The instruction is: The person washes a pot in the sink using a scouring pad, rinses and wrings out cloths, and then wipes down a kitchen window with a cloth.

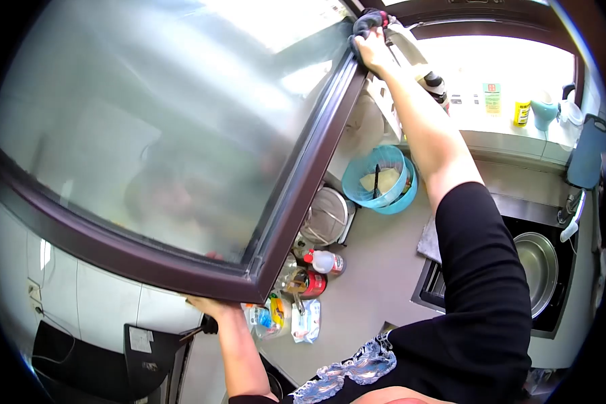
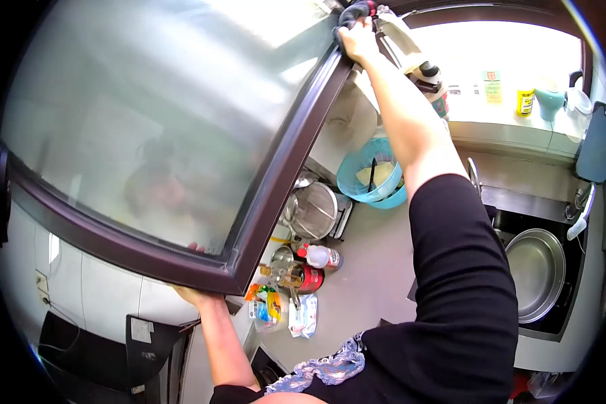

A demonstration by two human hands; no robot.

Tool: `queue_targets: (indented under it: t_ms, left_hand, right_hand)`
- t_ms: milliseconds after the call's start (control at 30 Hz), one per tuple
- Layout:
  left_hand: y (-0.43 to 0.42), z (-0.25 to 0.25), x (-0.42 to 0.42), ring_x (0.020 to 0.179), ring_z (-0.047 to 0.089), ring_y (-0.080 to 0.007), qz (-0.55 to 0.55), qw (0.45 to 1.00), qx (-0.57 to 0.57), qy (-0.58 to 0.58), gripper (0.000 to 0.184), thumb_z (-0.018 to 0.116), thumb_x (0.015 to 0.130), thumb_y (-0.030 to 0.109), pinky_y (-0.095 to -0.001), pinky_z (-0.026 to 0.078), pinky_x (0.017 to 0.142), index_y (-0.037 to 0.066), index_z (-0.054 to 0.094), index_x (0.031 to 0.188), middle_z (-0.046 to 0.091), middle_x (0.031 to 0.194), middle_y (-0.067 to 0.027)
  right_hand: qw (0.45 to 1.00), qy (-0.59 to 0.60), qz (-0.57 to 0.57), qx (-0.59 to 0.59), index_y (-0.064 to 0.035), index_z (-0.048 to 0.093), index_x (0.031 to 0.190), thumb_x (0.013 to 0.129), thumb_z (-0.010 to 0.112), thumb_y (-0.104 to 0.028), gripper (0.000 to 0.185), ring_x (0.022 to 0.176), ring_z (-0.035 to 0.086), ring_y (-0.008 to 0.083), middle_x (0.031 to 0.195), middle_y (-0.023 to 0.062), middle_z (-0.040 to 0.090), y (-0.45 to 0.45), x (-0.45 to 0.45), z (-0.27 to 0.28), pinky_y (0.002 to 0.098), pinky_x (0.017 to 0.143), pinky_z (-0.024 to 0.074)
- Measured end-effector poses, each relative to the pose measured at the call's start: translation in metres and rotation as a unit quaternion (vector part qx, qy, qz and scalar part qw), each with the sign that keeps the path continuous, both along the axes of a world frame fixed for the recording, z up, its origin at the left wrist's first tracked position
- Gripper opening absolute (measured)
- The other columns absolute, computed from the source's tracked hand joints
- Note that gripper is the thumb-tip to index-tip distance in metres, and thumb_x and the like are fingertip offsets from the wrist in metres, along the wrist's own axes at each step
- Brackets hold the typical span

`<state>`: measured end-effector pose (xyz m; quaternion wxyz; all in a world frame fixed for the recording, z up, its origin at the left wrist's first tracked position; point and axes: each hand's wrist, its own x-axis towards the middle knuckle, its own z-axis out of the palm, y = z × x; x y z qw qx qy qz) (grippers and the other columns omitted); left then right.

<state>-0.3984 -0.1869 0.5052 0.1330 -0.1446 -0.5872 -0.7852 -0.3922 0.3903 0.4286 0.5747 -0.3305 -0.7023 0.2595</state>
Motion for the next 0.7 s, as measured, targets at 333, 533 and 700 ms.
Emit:
queue_targets:
  t_ms: [333, 533, 700]
  left_hand:
    - [0.000, 0.006, -0.010, 0.078, 0.065, -0.0286, -0.068, 0.996, 0.030, 0.054, 0.056, 0.023, 0.107, 0.049, -0.0412, 0.060, 0.073, 0.003, 0.046, 0.128, 0.061, 0.103, -0.0153]
    - [-0.003, 0.002, -0.027, 0.081, 0.066, -0.0290, -0.045, 0.994, 0.032, 0.099, 0.062, 0.024, 0.105, 0.054, -0.0417, 0.059, 0.074, 0.001, 0.052, 0.121, 0.065, 0.097, -0.0169]
    - [-0.008, -0.003, -0.025, 0.095, 0.065, -0.0275, -0.033, 0.993, -0.003, 0.109, 0.073, 0.024, 0.102, 0.062, -0.0393, 0.055, 0.088, -0.001, 0.052, 0.127, 0.065, 0.111, -0.0148]
  right_hand:
    - [0.994, 0.112, -0.012, -0.011, 0.0013, 0.050, 0.131, 0.092, 0.051, -0.034, 0.053, 0.132, 0.036, 0.0494, 0.142, 0.0332, 0.040, -0.116, -0.015, -0.020, 0.0478, 0.113, 0.0312]
    - [0.978, 0.174, 0.110, 0.039, 0.0068, 0.044, 0.137, 0.083, 0.057, -0.017, 0.060, 0.141, 0.024, 0.0502, 0.151, 0.0311, 0.031, -0.365, 0.040, -0.015, 0.0468, 0.121, 0.0157]
    - [0.939, 0.158, 0.271, 0.138, -0.0009, 0.046, 0.135, 0.063, 0.074, -0.010, 0.077, 0.143, 0.018, 0.0568, 0.151, 0.0272, 0.033, -0.508, 0.086, -0.016, 0.0582, 0.116, 0.0223]
